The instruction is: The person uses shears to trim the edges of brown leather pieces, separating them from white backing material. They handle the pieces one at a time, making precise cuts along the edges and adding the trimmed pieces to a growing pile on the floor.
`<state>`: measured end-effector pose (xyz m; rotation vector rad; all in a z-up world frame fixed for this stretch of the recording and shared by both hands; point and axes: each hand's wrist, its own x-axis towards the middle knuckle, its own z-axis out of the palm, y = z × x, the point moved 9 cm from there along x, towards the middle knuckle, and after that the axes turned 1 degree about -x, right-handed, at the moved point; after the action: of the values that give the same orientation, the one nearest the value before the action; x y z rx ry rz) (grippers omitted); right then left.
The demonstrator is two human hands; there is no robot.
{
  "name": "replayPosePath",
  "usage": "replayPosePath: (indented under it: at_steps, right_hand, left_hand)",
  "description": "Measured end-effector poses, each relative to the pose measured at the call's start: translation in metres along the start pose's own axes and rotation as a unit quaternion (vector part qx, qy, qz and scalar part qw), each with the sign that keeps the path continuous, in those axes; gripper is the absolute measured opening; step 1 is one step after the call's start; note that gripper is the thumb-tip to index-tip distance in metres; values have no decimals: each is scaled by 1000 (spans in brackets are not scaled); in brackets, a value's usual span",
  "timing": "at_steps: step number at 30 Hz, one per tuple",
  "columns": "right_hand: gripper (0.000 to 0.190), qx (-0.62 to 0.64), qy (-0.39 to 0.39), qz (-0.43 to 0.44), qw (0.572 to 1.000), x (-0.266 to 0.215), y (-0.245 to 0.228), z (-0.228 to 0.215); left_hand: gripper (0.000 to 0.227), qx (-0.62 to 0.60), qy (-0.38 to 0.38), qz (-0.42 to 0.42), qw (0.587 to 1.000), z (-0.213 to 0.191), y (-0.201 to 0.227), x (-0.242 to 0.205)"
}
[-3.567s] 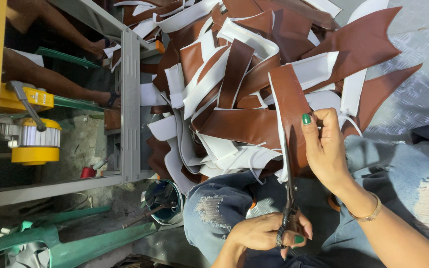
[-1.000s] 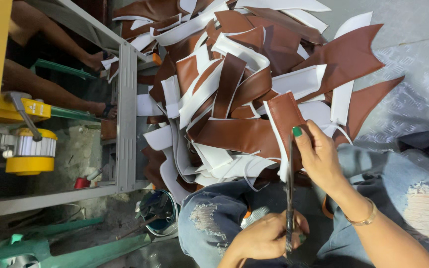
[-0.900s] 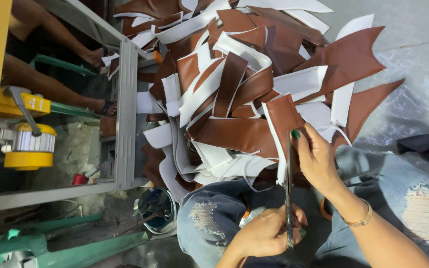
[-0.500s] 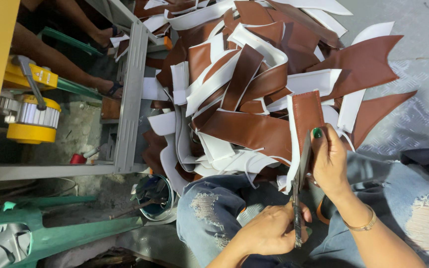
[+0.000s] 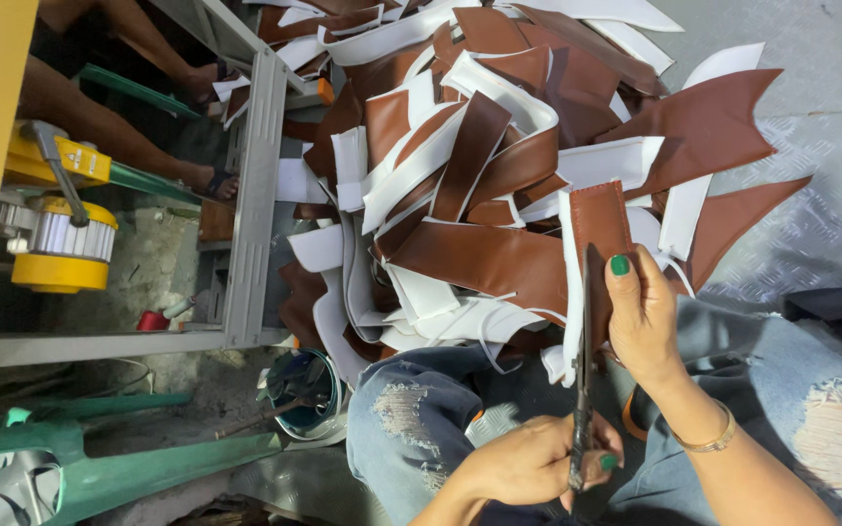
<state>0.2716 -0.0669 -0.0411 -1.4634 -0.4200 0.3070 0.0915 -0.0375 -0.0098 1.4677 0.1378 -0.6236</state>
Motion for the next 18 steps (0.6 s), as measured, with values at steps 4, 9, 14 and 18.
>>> replayPosePath:
  at_steps: [4, 9, 14, 18]
  right_hand:
    - [32, 2, -26, 17, 1000, -4, 9, 6]
    - [39, 80, -51, 28, 995, -5, 7, 23]
    - [41, 83, -65, 31, 994, -6, 1, 24]
    - [40, 59, -68, 35, 995, -5, 1, 21]
  left_hand:
    - [28, -163, -88, 73, 980, 10, -2, -5]
    - [30, -266, -84, 59, 958, 9, -8, -2]
    - [27, -265, -97, 86, 955, 13, -2, 0]
    - [30, -269, -100, 103, 952, 11, -2, -2]
